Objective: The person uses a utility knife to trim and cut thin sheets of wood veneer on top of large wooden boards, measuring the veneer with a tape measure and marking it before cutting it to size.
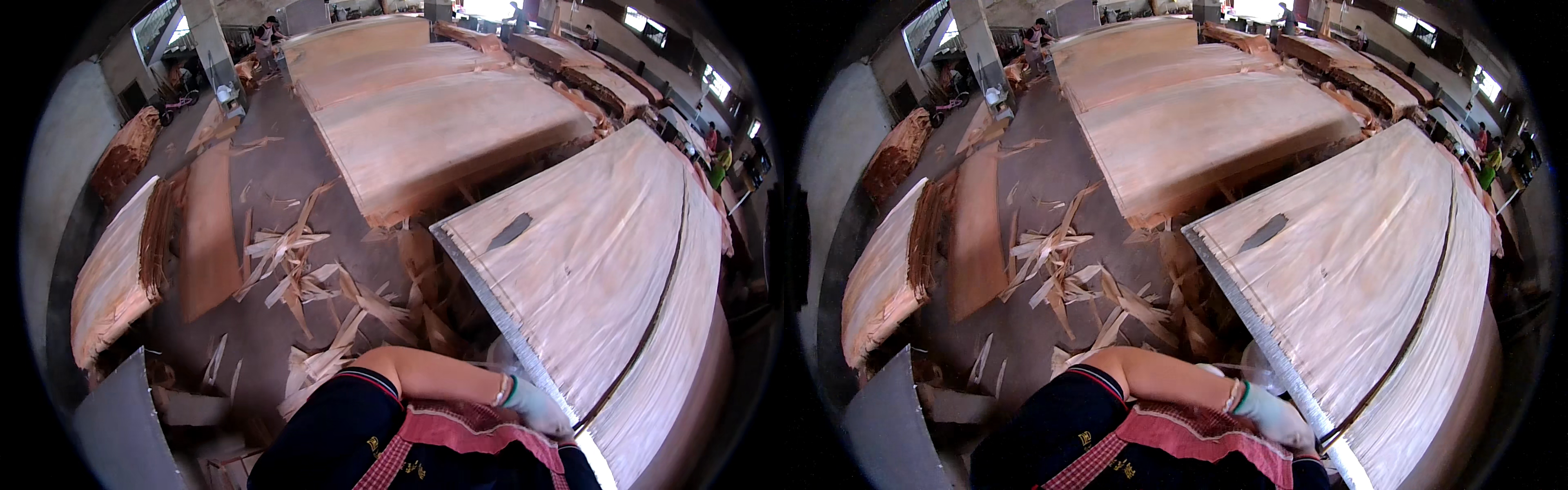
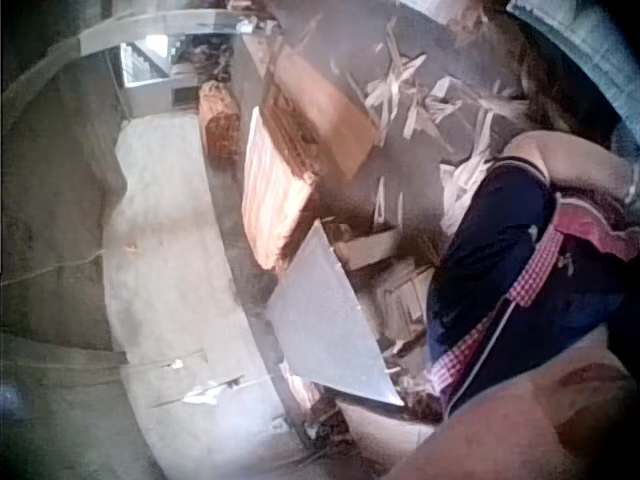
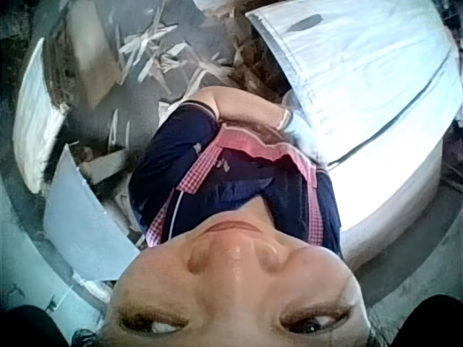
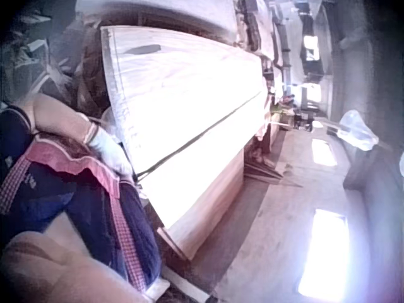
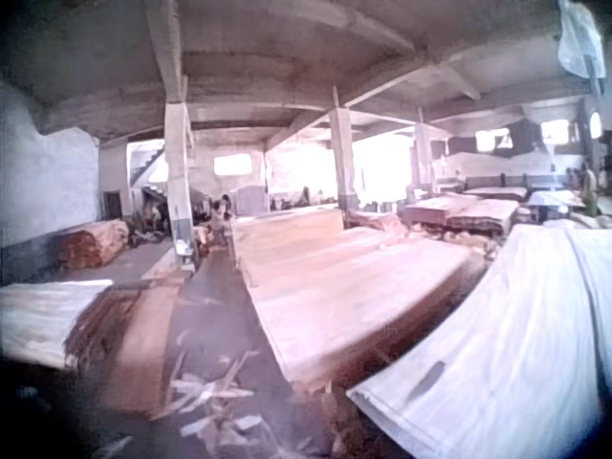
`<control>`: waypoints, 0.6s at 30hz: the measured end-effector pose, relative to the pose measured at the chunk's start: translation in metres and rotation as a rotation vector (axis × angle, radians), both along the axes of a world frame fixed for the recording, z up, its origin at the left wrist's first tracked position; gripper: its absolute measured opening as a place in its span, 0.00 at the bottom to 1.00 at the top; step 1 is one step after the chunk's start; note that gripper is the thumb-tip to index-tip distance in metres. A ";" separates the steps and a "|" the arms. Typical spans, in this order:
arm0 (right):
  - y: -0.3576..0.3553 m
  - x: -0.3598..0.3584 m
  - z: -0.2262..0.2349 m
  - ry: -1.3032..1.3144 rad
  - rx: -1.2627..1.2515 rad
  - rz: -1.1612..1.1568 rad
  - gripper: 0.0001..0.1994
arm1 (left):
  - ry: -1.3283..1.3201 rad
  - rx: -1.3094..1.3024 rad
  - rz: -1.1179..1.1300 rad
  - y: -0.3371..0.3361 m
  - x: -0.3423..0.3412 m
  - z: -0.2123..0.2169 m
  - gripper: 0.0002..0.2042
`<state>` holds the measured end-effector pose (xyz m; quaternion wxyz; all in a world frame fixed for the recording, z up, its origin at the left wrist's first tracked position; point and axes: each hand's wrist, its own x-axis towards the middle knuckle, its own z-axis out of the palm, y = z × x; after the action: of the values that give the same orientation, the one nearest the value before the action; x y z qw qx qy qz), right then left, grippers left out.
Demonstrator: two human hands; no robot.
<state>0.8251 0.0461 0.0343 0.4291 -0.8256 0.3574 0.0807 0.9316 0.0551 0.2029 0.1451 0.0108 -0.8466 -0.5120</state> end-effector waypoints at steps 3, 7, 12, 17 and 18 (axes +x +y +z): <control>0.000 0.010 0.003 -0.066 -0.039 0.052 0.13 | -0.132 0.127 0.222 0.005 0.029 -0.057 0.16; -0.007 0.049 -0.007 -0.109 -0.154 0.265 0.11 | -0.459 0.036 0.649 -0.002 0.104 -0.089 0.19; -0.006 0.000 -0.024 -0.438 0.623 0.038 0.10 | 0.015 0.738 1.327 -0.021 0.182 -0.159 0.13; 0.038 -0.151 -0.058 -0.237 -0.289 -0.548 0.10 | 0.503 1.490 1.403 -0.067 0.211 -0.193 0.08; 0.049 -0.170 -0.048 -0.246 -0.305 -0.795 0.09 | 0.574 1.518 1.469 -0.074 0.213 -0.198 0.07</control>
<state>0.6553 0.0956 -0.0139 0.3396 -0.6812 0.6012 -0.2432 1.1446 -0.0190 0.0053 0.5624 0.4800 -0.0324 -0.6725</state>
